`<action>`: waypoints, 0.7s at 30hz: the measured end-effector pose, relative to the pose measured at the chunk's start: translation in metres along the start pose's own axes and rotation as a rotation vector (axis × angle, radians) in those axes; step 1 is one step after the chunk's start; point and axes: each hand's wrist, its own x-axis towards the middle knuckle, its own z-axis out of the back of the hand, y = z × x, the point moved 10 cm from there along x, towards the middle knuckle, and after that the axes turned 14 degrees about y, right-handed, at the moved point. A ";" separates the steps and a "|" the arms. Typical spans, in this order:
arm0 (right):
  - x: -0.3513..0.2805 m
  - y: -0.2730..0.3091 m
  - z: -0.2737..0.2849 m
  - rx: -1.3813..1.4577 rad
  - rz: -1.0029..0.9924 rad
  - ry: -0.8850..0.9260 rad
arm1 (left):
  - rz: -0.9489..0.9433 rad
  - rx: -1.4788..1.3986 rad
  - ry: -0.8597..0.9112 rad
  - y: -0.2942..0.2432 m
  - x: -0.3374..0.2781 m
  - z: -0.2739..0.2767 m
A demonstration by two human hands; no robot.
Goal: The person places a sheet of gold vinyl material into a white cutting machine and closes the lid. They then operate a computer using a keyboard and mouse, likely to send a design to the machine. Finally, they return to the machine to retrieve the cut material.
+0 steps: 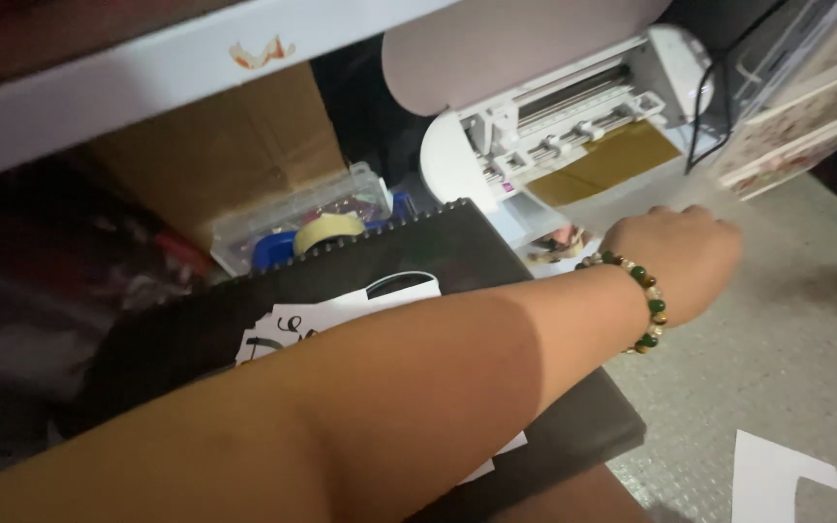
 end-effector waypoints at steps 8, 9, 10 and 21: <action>-0.044 -0.069 -0.077 -0.166 -0.035 -0.040 | 0.135 0.031 0.074 0.018 -0.066 0.017; -0.057 -0.068 -0.093 -0.243 -0.054 -0.023 | 0.184 -0.016 0.057 0.030 -0.083 0.025; -0.069 -0.068 -0.109 -0.320 -0.072 -0.006 | 0.233 -0.063 0.040 0.043 -0.100 0.033; -0.180 0.006 -0.350 -0.746 0.540 0.577 | 0.729 -0.435 -0.034 0.282 -0.354 -0.016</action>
